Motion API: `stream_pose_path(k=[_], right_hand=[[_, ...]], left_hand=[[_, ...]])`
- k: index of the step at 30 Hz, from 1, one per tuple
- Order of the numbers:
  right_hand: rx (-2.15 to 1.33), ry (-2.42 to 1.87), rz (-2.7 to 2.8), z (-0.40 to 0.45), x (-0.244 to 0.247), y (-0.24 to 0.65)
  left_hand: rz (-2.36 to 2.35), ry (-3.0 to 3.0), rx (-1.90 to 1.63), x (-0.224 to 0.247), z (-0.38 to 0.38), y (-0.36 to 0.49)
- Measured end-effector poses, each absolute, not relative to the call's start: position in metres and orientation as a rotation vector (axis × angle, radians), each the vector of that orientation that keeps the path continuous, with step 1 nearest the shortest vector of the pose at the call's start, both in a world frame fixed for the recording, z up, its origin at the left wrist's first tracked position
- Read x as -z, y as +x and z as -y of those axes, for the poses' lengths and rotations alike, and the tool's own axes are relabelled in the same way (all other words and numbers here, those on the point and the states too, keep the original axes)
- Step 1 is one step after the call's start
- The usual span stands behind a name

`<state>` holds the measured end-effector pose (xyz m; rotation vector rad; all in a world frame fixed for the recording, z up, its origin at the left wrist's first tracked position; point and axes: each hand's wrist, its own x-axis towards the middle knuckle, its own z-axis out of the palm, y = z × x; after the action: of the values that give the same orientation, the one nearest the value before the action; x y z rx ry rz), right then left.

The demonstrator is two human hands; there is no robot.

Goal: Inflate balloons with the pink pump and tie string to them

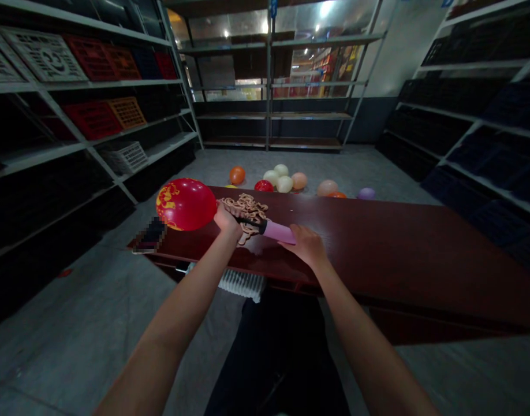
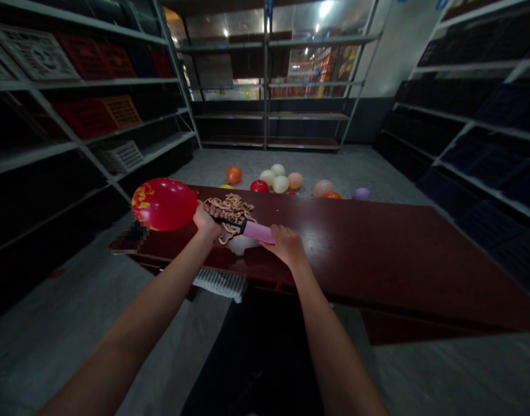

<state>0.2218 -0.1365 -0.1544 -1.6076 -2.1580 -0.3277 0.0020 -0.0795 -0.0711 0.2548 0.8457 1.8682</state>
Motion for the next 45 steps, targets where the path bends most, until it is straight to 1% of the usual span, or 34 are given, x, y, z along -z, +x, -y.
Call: stream_pose_path(k=[6, 9, 14, 19, 22, 27, 30, 34, 40, 45], right_hand=[[0.267, -1.505, 2.169, 0.137, 0.155, 0.223], [0.210, -1.444, 2.154, 0.136, 0.157, 0.223], [0.155, -1.503, 1.969, 0.131, 0.160, 0.227], [0.117, -1.576, 1.807, 0.125, 0.166, 0.233], [0.079, -1.591, 1.760, 0.123, 0.169, 0.234], [0.018, -1.649, 1.681, 0.121, 0.168, 0.234], [0.011, -1.678, 1.656, 0.120, 0.168, 0.234], [0.064, -1.667, 1.708, 0.120, 0.166, 0.232], [0.164, -1.537, 1.950, 0.128, 0.162, 0.228], [0.296, -1.499, 2.068, 0.136, 0.161, 0.226]], left_hand=[[-0.815, 0.227, -1.932, 0.034, 0.090, -0.053], [-0.789, 0.325, -1.960, 0.007, 0.096, -0.059], [-0.659, 0.531, -2.077, -0.029, 0.097, -0.019], [-0.601, 0.677, -2.083, -0.043, 0.076, 0.035], [-0.617, 0.752, -2.037, -0.035, 0.060, 0.068], [-0.709, 0.798, -1.855, 0.003, 0.053, 0.123], [-0.722, 0.800, -1.808, 0.021, 0.056, 0.137], [-0.721, 0.774, -1.787, 0.027, 0.057, 0.122], [-0.766, 0.615, -1.735, 0.040, 0.071, 0.070], [-0.774, 0.449, -1.780, 0.055, 0.086, 0.029]])
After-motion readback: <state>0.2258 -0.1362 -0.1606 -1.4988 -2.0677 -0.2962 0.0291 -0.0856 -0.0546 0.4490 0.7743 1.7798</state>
